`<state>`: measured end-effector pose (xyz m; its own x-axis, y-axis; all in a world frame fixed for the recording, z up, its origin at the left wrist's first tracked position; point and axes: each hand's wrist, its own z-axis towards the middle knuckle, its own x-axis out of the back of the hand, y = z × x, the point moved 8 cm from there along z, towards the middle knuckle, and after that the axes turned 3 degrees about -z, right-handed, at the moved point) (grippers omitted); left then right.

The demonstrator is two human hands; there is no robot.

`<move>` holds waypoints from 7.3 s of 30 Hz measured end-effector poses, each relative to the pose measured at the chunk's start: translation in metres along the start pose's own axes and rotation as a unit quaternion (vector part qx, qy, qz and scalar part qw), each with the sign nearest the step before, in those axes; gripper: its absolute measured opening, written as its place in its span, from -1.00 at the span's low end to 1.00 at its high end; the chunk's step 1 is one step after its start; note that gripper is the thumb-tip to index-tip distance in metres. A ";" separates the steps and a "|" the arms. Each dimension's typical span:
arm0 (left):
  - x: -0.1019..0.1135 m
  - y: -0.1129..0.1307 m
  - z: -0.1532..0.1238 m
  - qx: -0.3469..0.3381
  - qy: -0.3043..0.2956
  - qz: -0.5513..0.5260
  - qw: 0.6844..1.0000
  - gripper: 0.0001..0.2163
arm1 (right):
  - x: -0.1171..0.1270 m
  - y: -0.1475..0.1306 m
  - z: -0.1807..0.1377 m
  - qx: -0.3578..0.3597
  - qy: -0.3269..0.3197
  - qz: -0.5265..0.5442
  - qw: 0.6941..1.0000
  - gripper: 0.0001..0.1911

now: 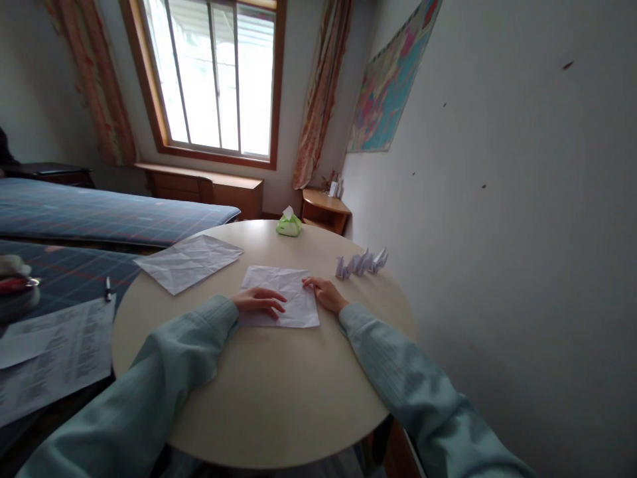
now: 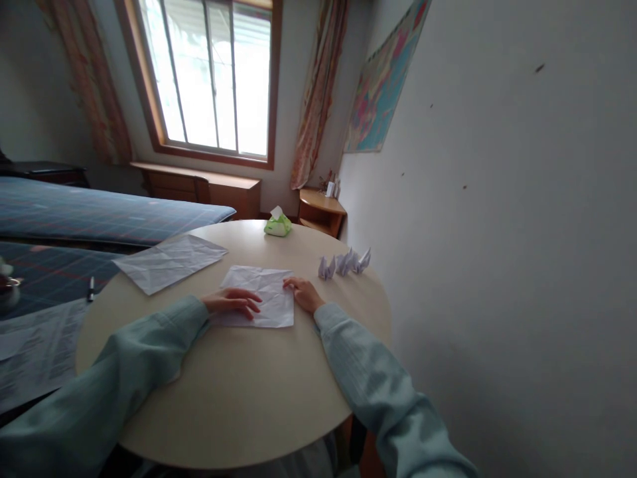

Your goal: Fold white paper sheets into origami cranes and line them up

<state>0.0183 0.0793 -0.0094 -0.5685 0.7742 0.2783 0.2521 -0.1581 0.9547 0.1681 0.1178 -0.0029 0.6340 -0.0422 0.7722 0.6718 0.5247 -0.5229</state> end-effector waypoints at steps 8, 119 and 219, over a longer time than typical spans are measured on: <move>0.082 -0.034 -0.021 0.174 0.380 0.357 0.836 -0.21 | -0.006 -0.011 -0.004 0.047 -0.035 -0.075 0.995 -0.61; 0.074 -0.038 -0.019 0.075 0.357 -0.051 0.929 -0.79 | 0.015 0.022 -0.012 -0.163 0.150 0.311 0.924 -0.68; 0.055 0.046 -0.063 -0.180 0.632 0.329 0.679 -0.90 | 0.029 0.000 -0.019 -0.120 0.235 0.135 0.955 -0.59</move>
<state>-0.0507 0.0757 0.0565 -0.7013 -0.6433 0.3072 0.6977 -0.5309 0.4810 0.1939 0.1002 0.0121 0.8607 -0.3388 0.3800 0.4923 0.3634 -0.7909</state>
